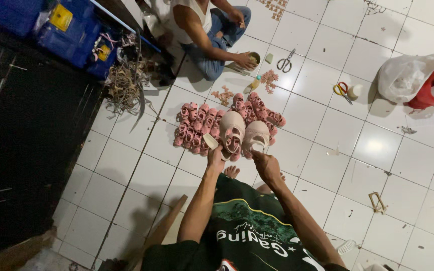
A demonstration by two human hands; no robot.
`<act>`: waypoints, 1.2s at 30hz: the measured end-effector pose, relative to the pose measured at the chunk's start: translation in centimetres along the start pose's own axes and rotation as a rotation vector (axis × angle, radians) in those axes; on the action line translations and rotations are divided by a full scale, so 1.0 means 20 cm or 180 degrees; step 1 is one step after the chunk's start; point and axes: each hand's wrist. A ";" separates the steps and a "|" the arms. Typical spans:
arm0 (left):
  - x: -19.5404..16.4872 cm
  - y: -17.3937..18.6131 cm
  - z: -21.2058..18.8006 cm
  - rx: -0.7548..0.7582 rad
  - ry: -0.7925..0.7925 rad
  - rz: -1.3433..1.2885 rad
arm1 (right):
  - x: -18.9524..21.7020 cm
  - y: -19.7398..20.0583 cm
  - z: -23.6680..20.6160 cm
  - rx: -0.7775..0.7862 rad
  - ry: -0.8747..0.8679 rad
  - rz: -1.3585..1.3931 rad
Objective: The person sews a beige shoe upper using a sewing machine, then trims excess material with scissors. They inspect the finished shoe, place it with others, and sit on the floor to handle additional shoe parts and packaging materials.
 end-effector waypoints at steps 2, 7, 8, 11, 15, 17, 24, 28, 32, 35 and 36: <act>0.00 0.03 0.00 -0.0018 0.0029 0.0016 | 0.01 -0.02 -0.03 -0.0043 0.0017 -0.0044; 0.00 0.11 0.00 0.0033 -0.0060 0.0010 | 0.02 -0.04 -0.06 -0.0055 0.0019 0.0049; 0.00 0.11 0.00 0.0063 -0.0079 0.0012 | 0.03 -0.04 -0.06 -0.0053 0.0041 -0.0017; 0.01 0.12 -0.01 0.0080 -0.0073 0.0032 | 0.05 -0.05 -0.04 -0.0038 0.0072 -0.0200; 0.01 0.09 0.00 0.0102 -0.0018 0.0106 | 0.07 -0.05 -0.02 -0.0102 0.0093 -0.0268; 0.01 0.08 0.00 0.0067 -0.0004 0.0153 | 0.07 -0.05 -0.02 -0.0135 0.0134 -0.0250; -0.01 0.07 0.01 0.0036 0.0010 0.0217 | 0.06 -0.04 -0.01 -0.0236 0.0299 -0.0303; -0.01 0.07 0.01 0.0053 0.0044 0.0088 | 0.06 -0.04 -0.01 -0.0220 0.0353 -0.0347; -0.03 0.08 0.01 0.0035 0.0029 -0.0042 | 0.06 -0.03 -0.03 -0.0460 0.0274 -0.0089; -0.05 0.09 0.01 0.0019 -0.0035 -0.0022 | 0.08 -0.02 -0.06 -0.0545 -0.0106 0.0402; -0.05 0.09 0.02 -0.0003 -0.0020 0.0003 | 0.09 -0.02 -0.07 -0.0463 -0.0193 0.0537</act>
Point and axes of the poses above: each hand's wrist, its own z-axis towards the middle knuckle, its own y-axis out of the back of the hand, x = y × z, and after that the axes turned 9 degrees about -x, right-handed
